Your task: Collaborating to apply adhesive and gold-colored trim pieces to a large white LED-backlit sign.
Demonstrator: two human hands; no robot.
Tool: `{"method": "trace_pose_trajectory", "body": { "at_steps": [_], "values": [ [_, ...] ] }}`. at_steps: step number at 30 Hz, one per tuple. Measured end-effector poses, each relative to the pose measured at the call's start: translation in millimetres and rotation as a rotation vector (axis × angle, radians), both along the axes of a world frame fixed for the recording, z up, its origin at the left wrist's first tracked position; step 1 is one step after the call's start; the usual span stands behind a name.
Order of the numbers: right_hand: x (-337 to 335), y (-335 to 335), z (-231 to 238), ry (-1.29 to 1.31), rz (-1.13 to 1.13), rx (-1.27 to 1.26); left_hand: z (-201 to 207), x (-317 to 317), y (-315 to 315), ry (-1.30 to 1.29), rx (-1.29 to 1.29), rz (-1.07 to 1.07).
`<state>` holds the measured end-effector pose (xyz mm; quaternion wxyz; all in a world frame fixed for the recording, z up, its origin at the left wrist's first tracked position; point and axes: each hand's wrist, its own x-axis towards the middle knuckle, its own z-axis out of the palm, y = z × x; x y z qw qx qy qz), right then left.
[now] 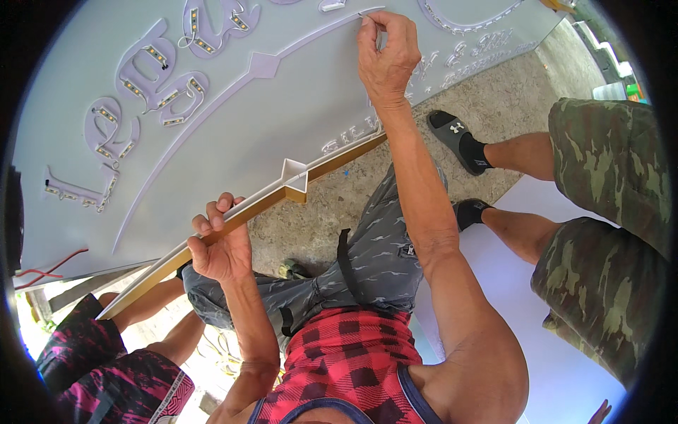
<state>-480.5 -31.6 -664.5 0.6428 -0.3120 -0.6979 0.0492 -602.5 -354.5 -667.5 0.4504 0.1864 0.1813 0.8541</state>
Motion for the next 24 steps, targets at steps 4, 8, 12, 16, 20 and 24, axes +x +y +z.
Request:
{"method": "trace_pose_trajectory", "body": {
  "at_steps": [4, 8, 12, 16, 20, 24],
  "values": [
    [2, 3, 2, -0.060, -0.011, 0.043, 0, 2, 1, 0.005, 0.003, -0.001],
    [5, 4, 11, -0.168, -0.068, 0.078, 2, 4, 3, -0.002, 0.007, 0.004],
    [2, -11, 18, -0.112, -0.030, -0.085, 4, 2, 3, -0.029, 0.028, 0.017],
    [6, -13, 26, -0.053, 0.032, -0.181, 5, 2, 7, -0.104, 0.035, 0.040],
    [12, -11, 27, -0.112, 0.090, -0.227, 6, 3, 11, -0.122, 0.058, 0.044],
    [15, -11, 31, -0.096, 0.142, -0.233, 6, 3, 14, -0.129, 0.075, 0.040]
  ]
}}
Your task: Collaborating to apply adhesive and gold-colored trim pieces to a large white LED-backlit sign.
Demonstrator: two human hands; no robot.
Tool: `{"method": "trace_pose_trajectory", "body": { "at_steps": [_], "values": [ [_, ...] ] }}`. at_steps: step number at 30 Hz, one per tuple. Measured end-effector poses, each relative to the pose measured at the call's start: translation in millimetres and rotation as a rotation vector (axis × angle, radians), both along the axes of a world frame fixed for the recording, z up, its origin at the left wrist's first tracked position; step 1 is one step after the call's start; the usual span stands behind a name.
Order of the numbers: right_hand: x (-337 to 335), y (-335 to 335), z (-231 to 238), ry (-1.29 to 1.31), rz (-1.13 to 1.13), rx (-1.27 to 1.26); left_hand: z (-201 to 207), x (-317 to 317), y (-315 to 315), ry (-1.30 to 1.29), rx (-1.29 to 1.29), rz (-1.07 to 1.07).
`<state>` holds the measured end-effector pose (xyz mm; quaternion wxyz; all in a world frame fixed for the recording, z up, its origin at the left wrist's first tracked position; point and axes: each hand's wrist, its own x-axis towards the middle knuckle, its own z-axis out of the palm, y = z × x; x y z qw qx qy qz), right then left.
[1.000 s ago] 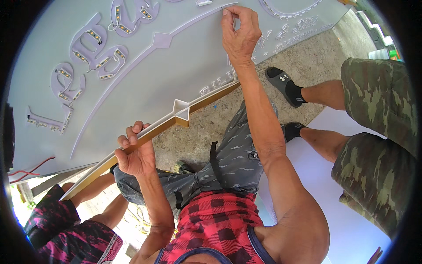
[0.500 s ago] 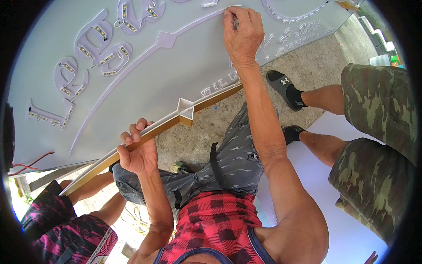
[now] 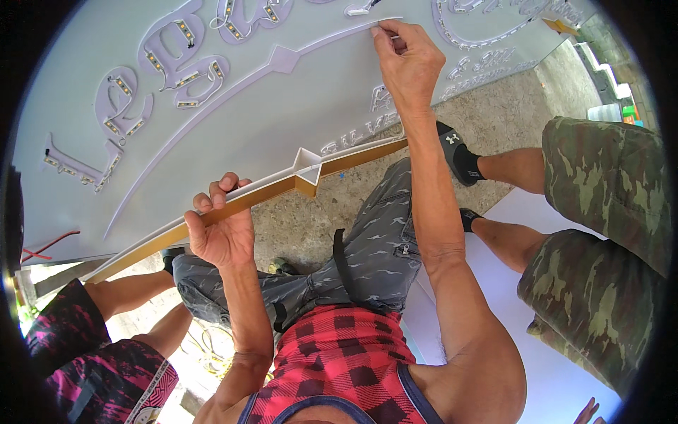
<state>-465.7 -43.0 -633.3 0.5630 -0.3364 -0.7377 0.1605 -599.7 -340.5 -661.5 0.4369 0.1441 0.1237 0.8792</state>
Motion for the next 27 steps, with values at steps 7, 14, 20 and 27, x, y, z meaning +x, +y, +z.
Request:
{"method": "trace_pose_trajectory", "body": {
  "at_steps": [7, 14, 20, 27],
  "values": [
    [13, 3, 6, -0.063, 0.048, -0.156, 2, 3, 3, -0.008, 0.045, -0.020],
    [14, 8, 19, -0.164, 0.009, -0.142, 1, 1, 1, -0.007, 0.066, -0.009],
    [4, 10, 22, -0.165, 0.009, -0.053, 0, 2, -1, -0.019, 0.061, 0.004],
    [7, -23, 40, -0.266, -0.088, -0.053, -1, 1, 0, -0.018, 0.096, 0.035]
  ]
}}
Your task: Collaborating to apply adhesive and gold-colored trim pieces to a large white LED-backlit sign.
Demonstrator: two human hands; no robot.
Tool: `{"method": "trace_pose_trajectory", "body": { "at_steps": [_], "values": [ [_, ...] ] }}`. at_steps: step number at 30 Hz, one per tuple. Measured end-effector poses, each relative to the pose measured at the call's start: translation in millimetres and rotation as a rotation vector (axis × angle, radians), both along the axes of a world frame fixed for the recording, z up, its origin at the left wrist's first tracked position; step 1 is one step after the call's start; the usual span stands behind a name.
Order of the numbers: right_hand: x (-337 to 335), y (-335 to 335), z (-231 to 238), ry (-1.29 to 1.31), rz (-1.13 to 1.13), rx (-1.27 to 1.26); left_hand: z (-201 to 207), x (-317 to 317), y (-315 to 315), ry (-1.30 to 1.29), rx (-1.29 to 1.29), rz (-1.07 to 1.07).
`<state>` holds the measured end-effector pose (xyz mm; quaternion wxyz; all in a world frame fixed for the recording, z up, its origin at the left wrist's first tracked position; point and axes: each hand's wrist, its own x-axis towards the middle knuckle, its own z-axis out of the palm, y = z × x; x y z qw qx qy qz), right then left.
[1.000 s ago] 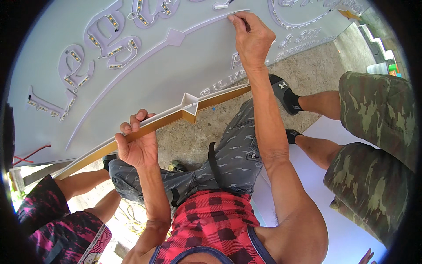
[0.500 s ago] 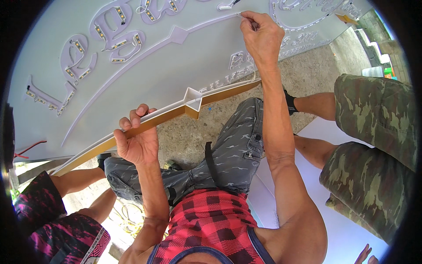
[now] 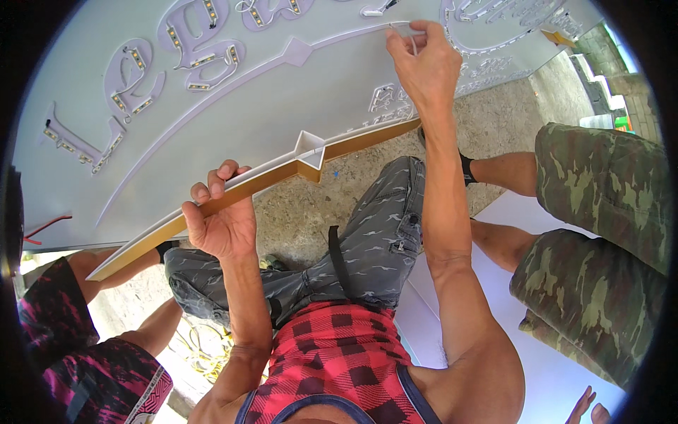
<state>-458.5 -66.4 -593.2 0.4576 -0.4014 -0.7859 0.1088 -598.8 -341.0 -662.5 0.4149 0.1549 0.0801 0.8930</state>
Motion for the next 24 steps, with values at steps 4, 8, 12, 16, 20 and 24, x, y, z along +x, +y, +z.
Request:
{"method": "trace_pose_trajectory", "body": {
  "at_steps": [4, 8, 12, 16, 20, 24],
  "values": [
    [10, -5, 12, -0.193, -0.073, -0.181, 4, 1, 5, -0.033, 0.031, 0.013],
    [4, 11, 13, -0.453, -0.077, -0.152, 5, 0, 12, -0.028, 0.041, 0.004],
    [3, 8, 12, -0.394, -0.027, -0.161, 6, -3, 14, -0.026, 0.041, 0.044],
    [15, 2, 16, -0.460, -0.103, -0.175, 9, -8, 17, -0.035, 0.064, 0.048],
    [0, 17, 16, -0.607, -0.066, -0.163, 10, -12, 25, -0.010, 0.073, 0.072],
    [7, 10, 22, -0.524, -0.073, -0.181, 9, -13, 32, -0.008, 0.094, 0.071]
  ]
}}
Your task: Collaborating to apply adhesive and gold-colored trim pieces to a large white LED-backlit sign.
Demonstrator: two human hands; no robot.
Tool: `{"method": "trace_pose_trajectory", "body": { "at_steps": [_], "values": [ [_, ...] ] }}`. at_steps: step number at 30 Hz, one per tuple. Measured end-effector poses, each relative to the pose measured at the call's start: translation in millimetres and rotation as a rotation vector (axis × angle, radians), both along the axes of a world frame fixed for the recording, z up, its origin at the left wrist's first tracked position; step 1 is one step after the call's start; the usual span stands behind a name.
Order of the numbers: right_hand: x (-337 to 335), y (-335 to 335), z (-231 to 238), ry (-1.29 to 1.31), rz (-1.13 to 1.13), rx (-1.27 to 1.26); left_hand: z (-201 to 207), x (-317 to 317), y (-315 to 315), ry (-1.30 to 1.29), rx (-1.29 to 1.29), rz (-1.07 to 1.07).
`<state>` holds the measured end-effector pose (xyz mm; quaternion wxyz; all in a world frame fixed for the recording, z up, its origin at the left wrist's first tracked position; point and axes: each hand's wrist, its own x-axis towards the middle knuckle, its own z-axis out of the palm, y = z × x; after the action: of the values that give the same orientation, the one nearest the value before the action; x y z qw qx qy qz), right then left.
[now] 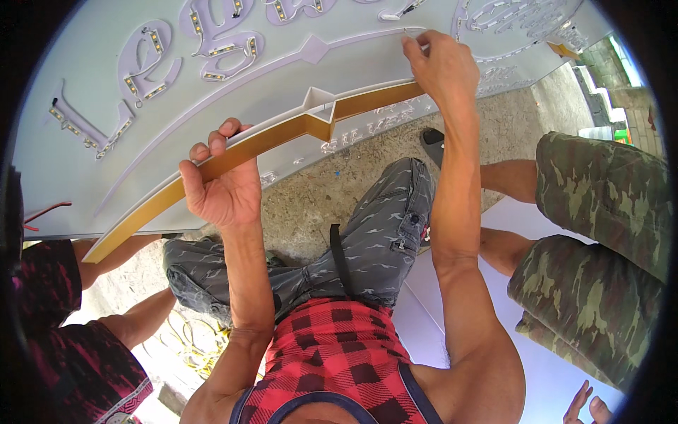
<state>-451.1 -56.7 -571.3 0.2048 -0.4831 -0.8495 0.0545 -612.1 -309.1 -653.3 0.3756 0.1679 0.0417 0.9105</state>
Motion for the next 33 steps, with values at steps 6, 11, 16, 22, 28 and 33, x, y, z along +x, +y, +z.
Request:
{"method": "trace_pose_trajectory", "body": {
  "at_steps": [6, 11, 16, 22, 28, 33],
  "values": [
    [-1, 9, 1, -0.015, -0.014, -0.008, 3, -1, 14, -0.045, 0.014, -0.015],
    [3, 8, 4, 0.025, 0.050, -0.008, -1, -5, 29, -0.037, 0.038, 0.027],
    [-2, 20, -1, 0.046, 0.060, 0.019, 2, -6, 37, -0.075, 0.014, 0.047],
    [1, 8, 18, 0.084, 0.077, -0.120, 2, -4, 41, -0.103, 0.045, 0.029],
    [-2, 25, 6, 0.058, 0.126, -0.056, 6, 5, 45, -0.208, -0.003, 0.032],
    [27, -34, 3, 0.841, -0.100, 0.080, 20, 10, 41, -0.317, -0.033, 0.060]
  ]
}}
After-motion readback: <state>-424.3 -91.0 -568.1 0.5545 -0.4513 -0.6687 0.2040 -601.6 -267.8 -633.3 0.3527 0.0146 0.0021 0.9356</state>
